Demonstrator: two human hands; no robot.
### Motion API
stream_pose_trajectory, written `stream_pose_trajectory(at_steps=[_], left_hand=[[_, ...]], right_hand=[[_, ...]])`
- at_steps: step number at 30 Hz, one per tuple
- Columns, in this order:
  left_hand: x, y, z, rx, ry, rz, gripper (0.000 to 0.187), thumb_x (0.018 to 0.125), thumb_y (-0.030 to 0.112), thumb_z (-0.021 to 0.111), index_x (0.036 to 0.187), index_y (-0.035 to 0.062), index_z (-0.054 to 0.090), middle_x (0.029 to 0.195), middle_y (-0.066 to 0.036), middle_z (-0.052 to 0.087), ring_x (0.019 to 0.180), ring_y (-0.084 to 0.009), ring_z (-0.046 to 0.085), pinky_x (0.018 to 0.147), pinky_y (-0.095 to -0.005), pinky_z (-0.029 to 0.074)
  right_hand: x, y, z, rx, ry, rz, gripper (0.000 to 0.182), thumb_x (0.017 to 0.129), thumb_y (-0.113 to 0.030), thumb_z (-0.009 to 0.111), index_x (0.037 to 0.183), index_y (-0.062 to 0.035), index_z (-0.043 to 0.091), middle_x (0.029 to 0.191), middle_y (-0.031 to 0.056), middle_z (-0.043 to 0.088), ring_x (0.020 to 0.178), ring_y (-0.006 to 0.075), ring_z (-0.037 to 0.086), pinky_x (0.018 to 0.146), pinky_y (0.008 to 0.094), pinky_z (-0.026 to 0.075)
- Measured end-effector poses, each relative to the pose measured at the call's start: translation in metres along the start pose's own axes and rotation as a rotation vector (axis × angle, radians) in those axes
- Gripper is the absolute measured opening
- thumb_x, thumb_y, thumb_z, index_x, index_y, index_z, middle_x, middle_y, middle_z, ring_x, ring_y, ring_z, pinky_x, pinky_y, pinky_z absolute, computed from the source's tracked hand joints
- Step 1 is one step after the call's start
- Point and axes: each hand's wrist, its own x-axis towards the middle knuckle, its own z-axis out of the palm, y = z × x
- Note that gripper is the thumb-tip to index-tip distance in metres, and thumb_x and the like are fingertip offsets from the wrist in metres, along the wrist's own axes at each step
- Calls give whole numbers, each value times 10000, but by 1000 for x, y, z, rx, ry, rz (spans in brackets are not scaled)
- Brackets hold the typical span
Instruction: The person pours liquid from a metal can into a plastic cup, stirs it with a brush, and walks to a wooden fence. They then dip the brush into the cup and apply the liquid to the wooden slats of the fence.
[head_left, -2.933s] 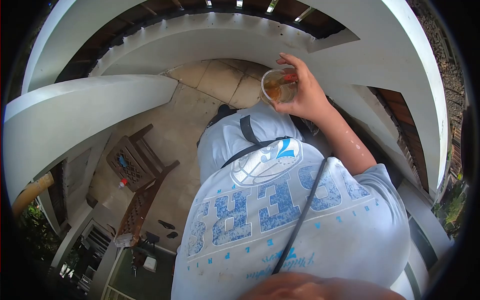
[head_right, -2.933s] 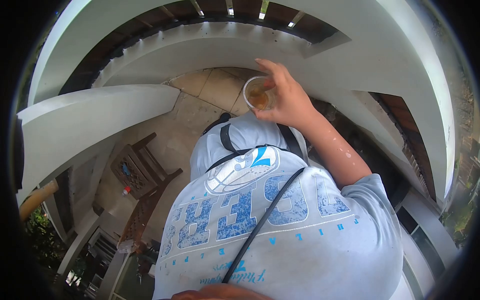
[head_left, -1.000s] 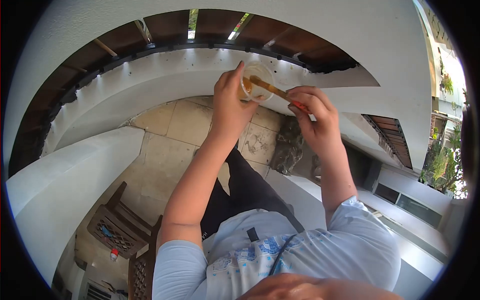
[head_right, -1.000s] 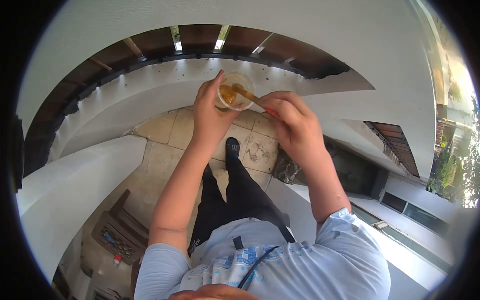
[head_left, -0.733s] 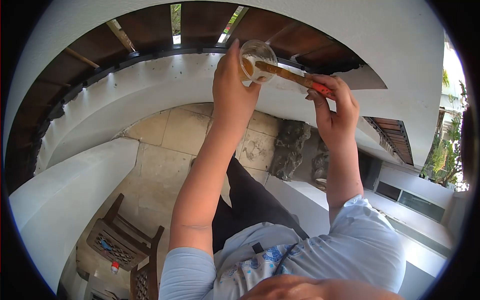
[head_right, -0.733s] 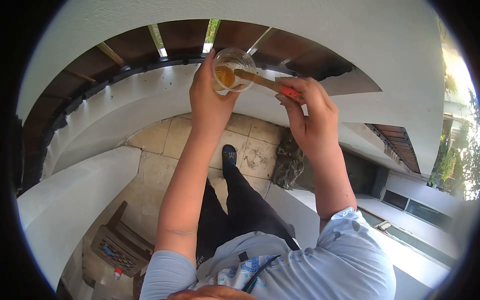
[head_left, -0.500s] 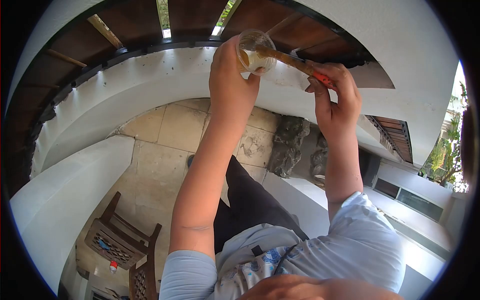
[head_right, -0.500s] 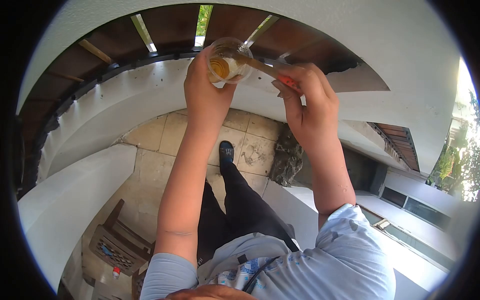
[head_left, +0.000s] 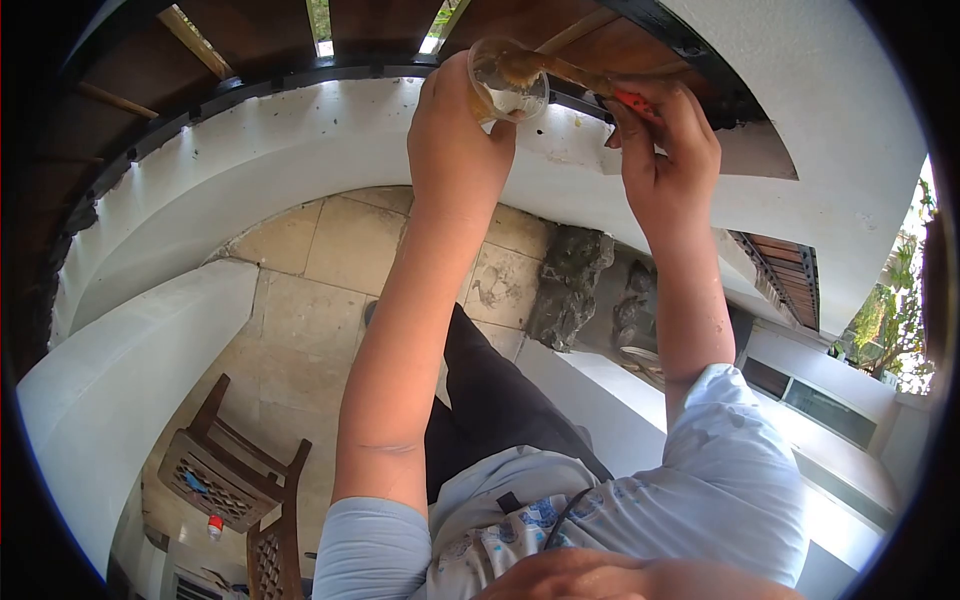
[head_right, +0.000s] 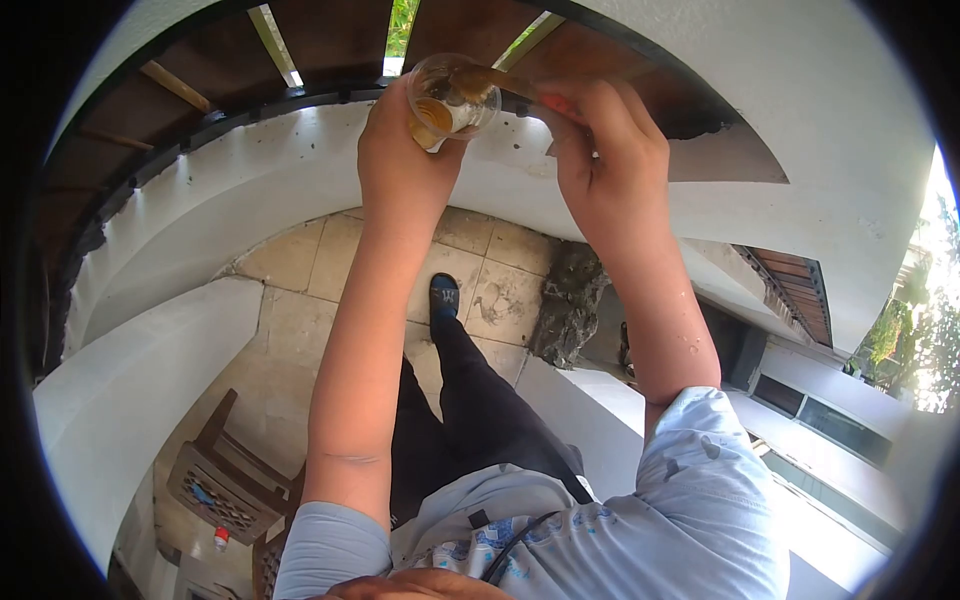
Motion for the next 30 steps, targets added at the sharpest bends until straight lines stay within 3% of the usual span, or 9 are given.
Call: stream_pose_trajectory(at_steps=[1, 2, 4, 10, 20, 26, 28, 30], left_hand=[[-1, 0, 0, 10, -29, -16, 657, 785, 9, 865, 1371, 85, 579, 1312, -155, 674, 1213, -391, 679, 991, -474, 589], [-1, -1, 0, 9, -28, -18, 657, 785, 9, 865, 1371, 85, 579, 1312, -155, 674, 1213, -391, 679, 991, -474, 589], [-1, -1, 0, 30, -24, 0, 648, 787, 1, 852, 1370, 83, 580, 1322, -151, 670, 1215, -394, 677, 1000, -478, 587], [0, 0, -3, 14, -19, -9, 688, 787, 56, 874, 1398, 93, 561, 1336, -147, 668, 1217, -382, 682, 970, -470, 604], [0, -13, 0, 66, 30, -24, 713, 799, 149, 899, 1421, 100, 555, 1300, -153, 695, 1194, -380, 701, 951, -480, 614], [-39, -42, -6, 30, 95, 7, 776, 787, 130, 917, 1464, 48, 547, 1351, -189, 686, 1252, -379, 688, 1024, -474, 586], [-55, -49, -10, -46, 63, -94, 768, 783, 115, 924, 1456, 43, 560, 1368, -198, 681, 1278, -383, 677, 1068, -466, 559], [-71, -53, -22, -57, 37, -132, 755, 790, 86, 925, 1453, 35, 569, 1381, -187, 684, 1302, -348, 668, 1100, -447, 533]], right_hand=[[-1, 1, 1, -21, -9, -36, 223, 995, 110, 657, 1188, 7, 701, 1000, 75, 674, 794, 127, 695, 659, 267, 591], [-1, 0, 1, -21, -11, -36, 223, 995, 110, 657, 1188, 7, 701, 1000, 75, 674, 794, 127, 695, 659, 267, 591], [-3, -6, 2, -23, -35, 30, 256, 928, 109, 678, 1137, -32, 723, 978, 122, 712, 847, 243, 746, 706, 324, 615], [-10, -14, -5, 159, 0, 19, 234, 948, 123, 667, 1140, -4, 708, 1009, 111, 687, 794, 197, 725, 635, 291, 603], [-1, 10, -5, 80, 22, -44, 289, 929, 140, 661, 1175, -6, 707, 1061, 119, 705, 857, 200, 744, 676, 287, 624], [-6, 20, 3, -108, 118, -169, 316, 899, 151, 671, 1167, -12, 710, 1063, 129, 723, 878, 217, 735, 705, 302, 625], [-9, 26, 2, -114, 112, -258, 233, 990, 135, 616, 1207, 56, 647, 1118, 150, 694, 776, 163, 743, 615, 263, 599], [-13, 30, 3, -144, 124, -288, 240, 992, 140, 596, 1215, 60, 636, 1161, 178, 694, 780, 175, 747, 606, 263, 600]])
